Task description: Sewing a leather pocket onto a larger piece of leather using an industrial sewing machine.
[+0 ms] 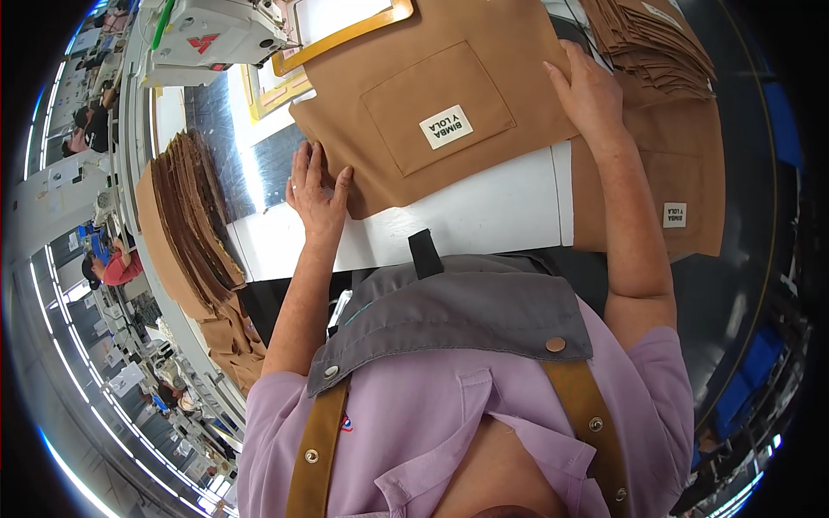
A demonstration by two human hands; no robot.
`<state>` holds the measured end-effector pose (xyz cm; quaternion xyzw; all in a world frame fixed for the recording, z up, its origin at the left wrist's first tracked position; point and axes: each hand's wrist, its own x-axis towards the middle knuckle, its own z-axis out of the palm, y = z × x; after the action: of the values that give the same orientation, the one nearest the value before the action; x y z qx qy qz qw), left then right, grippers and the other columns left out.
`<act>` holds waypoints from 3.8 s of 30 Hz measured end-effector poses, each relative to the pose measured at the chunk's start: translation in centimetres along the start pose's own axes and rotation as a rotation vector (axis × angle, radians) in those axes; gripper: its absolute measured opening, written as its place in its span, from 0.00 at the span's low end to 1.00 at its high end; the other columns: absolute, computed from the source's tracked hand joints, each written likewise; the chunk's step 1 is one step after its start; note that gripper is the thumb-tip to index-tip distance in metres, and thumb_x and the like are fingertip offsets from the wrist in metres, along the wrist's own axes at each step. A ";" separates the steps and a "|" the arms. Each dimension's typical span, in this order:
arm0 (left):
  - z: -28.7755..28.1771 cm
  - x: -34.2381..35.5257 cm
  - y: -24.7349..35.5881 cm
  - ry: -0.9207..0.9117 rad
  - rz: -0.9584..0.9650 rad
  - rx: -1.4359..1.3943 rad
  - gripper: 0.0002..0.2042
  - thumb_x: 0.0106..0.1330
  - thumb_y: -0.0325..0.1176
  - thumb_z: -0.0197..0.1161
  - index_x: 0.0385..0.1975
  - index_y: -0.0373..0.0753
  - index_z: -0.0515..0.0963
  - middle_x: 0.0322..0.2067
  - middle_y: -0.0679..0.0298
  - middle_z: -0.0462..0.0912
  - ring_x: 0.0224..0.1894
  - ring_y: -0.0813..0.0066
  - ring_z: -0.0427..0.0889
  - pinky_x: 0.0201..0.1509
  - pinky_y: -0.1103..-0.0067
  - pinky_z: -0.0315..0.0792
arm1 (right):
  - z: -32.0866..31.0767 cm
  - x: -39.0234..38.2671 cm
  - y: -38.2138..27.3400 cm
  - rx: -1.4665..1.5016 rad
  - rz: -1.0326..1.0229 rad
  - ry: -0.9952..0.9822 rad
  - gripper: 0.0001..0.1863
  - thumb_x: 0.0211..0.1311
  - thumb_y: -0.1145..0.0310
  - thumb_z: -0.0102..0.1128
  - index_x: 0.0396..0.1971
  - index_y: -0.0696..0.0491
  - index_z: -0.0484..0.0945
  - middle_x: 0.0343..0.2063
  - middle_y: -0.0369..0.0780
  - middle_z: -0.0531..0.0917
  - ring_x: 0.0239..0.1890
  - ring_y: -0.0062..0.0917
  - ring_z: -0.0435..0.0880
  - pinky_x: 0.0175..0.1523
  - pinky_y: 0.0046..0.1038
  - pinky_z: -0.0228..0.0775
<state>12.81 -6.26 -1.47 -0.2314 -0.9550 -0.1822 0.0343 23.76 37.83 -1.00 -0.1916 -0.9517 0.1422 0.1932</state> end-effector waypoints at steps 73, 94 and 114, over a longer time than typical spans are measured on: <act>0.9 -1.0 -0.1 0.044 0.034 0.104 0.34 0.75 0.55 0.47 0.77 0.42 0.59 0.77 0.61 0.59 0.80 0.60 0.49 0.80 0.60 0.36 | 1.8 -0.6 -0.1 -0.168 0.004 0.088 0.22 0.73 0.53 0.57 0.58 0.52 0.76 0.50 0.43 0.86 0.44 0.41 0.88 0.46 0.41 0.81; 1.2 -1.2 -0.6 0.065 0.034 -0.010 0.36 0.77 0.57 0.47 0.77 0.39 0.57 0.78 0.57 0.55 0.81 0.56 0.47 0.80 0.57 0.37 | 2.1 -0.6 0.0 -0.226 0.003 0.112 0.21 0.71 0.57 0.57 0.58 0.51 0.77 0.52 0.44 0.86 0.45 0.41 0.88 0.48 0.42 0.82; -0.3 0.3 -3.8 0.183 0.043 -0.374 0.18 0.77 0.39 0.57 0.62 0.45 0.81 0.63 0.56 0.79 0.68 0.56 0.73 0.72 0.65 0.60 | 0.1 -5.9 -6.1 -0.261 0.187 0.053 0.27 0.69 0.60 0.63 0.65 0.51 0.71 0.47 0.42 0.86 0.54 0.35 0.84 0.62 0.46 0.65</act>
<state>10.81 -9.40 -2.42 -0.2368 -0.8923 -0.3758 0.0811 26.87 29.92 -0.86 -0.3064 -0.9347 0.0297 0.1776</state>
